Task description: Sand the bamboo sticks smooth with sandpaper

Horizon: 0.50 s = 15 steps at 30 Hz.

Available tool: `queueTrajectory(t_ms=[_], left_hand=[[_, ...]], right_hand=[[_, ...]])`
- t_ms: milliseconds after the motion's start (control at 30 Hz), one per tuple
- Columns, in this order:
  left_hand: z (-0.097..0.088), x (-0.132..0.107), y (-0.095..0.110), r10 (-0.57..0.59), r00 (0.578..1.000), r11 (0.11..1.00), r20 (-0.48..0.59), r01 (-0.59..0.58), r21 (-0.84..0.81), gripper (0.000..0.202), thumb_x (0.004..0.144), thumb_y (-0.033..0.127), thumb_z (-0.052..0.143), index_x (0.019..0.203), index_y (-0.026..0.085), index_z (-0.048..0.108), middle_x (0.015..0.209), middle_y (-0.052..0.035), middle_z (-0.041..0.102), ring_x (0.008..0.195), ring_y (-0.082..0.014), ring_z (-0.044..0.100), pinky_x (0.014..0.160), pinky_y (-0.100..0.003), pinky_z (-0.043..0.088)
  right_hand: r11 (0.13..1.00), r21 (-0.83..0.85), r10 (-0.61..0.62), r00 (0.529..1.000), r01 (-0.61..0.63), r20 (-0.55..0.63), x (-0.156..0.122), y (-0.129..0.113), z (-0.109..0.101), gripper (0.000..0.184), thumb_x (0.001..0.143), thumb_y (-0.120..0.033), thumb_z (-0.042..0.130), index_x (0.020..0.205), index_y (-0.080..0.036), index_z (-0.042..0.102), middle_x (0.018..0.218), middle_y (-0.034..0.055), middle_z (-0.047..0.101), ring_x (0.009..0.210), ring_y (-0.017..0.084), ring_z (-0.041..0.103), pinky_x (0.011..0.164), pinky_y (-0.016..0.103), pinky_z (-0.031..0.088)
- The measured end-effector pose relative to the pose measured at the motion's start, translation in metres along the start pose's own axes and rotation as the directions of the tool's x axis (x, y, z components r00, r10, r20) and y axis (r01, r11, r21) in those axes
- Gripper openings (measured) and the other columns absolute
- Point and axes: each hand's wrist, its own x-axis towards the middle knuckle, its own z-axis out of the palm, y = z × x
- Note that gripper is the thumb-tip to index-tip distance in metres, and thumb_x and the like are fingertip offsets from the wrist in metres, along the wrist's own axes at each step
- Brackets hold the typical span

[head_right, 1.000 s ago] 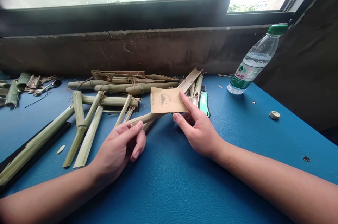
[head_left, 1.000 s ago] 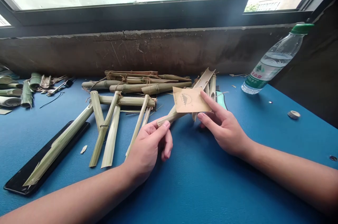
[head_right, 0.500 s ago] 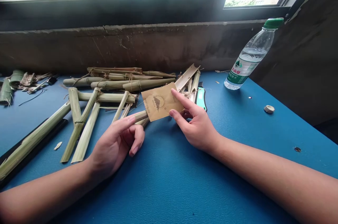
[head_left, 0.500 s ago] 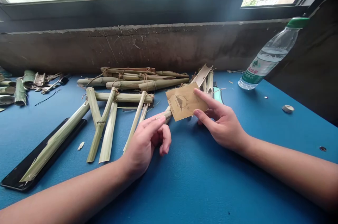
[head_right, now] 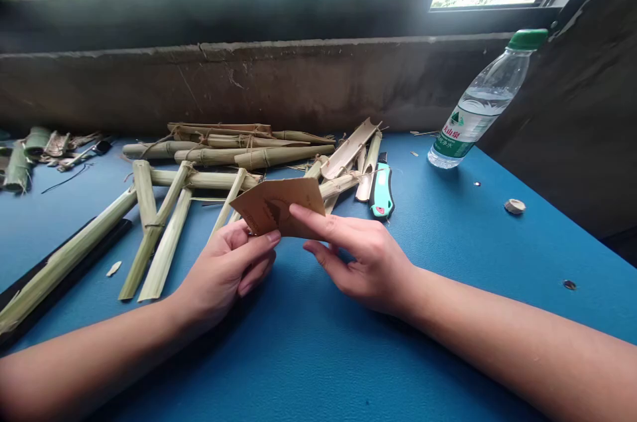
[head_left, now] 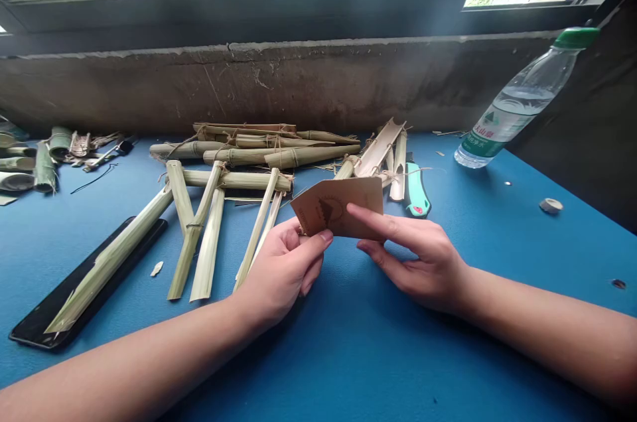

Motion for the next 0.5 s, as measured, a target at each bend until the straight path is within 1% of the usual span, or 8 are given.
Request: queueTrajectory(t_ms=[100,167,200,267,333,400,467,500], left_hand=[[0.0006,-0.001,0.0012,-0.01,0.999,1.0,0.032,0.01,0.007,0.029,0.107,0.04,0.054,0.127,0.019,0.06,0.037,0.0112,0.045,0.035,-0.0087,0.027,0.043,-0.022,0.027],[0.0013,-0.0017,0.0023,-0.019,0.999,1.0,0.043,0.019,0.006,0.038,0.108,0.038,0.053,0.14,0.018,0.055,0.037,0.0115,0.046,0.034,-0.0092,0.028,0.042,-0.021,0.029],[0.0016,-0.002,0.0025,-0.022,0.999,1.0,0.041,0.022,0.007,0.041,0.107,0.038,0.053,0.142,0.017,0.054,0.037,0.0111,0.047,0.034,-0.0092,0.029,0.043,-0.021,0.03],[0.0018,-0.0024,0.0023,-0.027,0.999,1.0,0.037,0.027,0.009,0.043,0.106,0.038,0.055,0.141,0.013,0.054,0.038,0.0091,0.051,0.034,-0.0092,0.034,0.044,-0.021,0.033],[0.0016,-0.0027,0.002,-0.036,0.998,0.999,0.043,0.036,-0.001,0.044,0.104,0.037,0.059,0.139,0.011,0.054,0.038,0.0082,0.053,0.033,-0.0088,0.036,0.044,-0.02,0.033],[0.0012,-0.0029,0.0022,-0.036,0.997,0.999,0.064,0.038,-0.021,0.046,0.102,0.035,0.062,0.142,0.013,0.053,0.037,0.0101,0.05,0.032,-0.008,0.032,0.042,-0.019,0.03],[0.001,-0.0035,0.0029,-0.033,0.996,0.999,0.083,0.036,-0.036,0.05,0.101,0.033,0.062,0.146,0.016,0.049,0.036,0.0119,0.048,0.031,-0.0073,0.028,0.04,-0.019,0.026],[0.001,-0.0039,0.0033,-0.037,0.995,0.998,0.088,0.041,-0.039,0.051,0.101,0.032,0.062,0.147,0.016,0.048,0.036,0.0121,0.047,0.03,-0.0073,0.027,0.04,-0.019,0.025]], right_hand=[[0.992,-0.036,0.117,0.982,-0.124,-0.146,0.0018,0.002,-0.0004,0.056,0.099,-0.016,0.069,0.152,-0.032,0.061,0.127,0.0024,0.079,0.07,0.012,0.072,0.073,0.027,0.065],[0.98,-0.036,0.184,0.962,-0.195,-0.202,0.0023,0.0031,-0.0007,0.054,0.099,-0.018,0.069,0.15,-0.034,0.062,0.128,0.0011,0.078,0.063,0.01,0.067,0.069,0.026,0.064],[0.981,-0.035,0.18,0.966,-0.19,-0.183,0.0021,0.0033,-0.0007,0.055,0.099,-0.018,0.069,0.151,-0.034,0.061,0.128,0.0009,0.078,0.064,0.011,0.068,0.07,0.026,0.064],[0.994,-0.029,0.101,0.992,-0.104,-0.076,0.0009,0.0028,-0.0003,0.06,0.099,-0.016,0.068,0.156,-0.034,0.056,0.13,0.0019,0.078,0.077,0.014,0.074,0.079,0.028,0.065],[0.999,-0.023,0.026,1.0,-0.026,0.003,-0.0004,0.0021,0.0003,0.065,0.099,-0.014,0.067,0.159,-0.033,0.051,0.127,0.0026,0.078,0.087,0.017,0.076,0.086,0.03,0.065],[0.998,-0.047,0.044,0.998,-0.046,-0.035,-0.0013,0.0017,0.0005,0.065,0.099,-0.014,0.067,0.159,-0.033,0.051,0.124,0.002,0.079,0.083,0.016,0.076,0.084,0.029,0.064],[0.992,-0.083,0.083,0.992,-0.091,-0.097,-0.0016,0.0015,0.0,0.064,0.099,-0.014,0.068,0.158,-0.035,0.053,0.128,0.0019,0.078,0.079,0.015,0.075,0.082,0.028,0.064],[0.992,-0.093,0.071,0.993,-0.08,-0.092,-0.0017,0.0013,-0.0002,0.065,0.098,-0.014,0.068,0.158,-0.035,0.052,0.131,0.0023,0.077,0.082,0.016,0.076,0.084,0.029,0.064]])
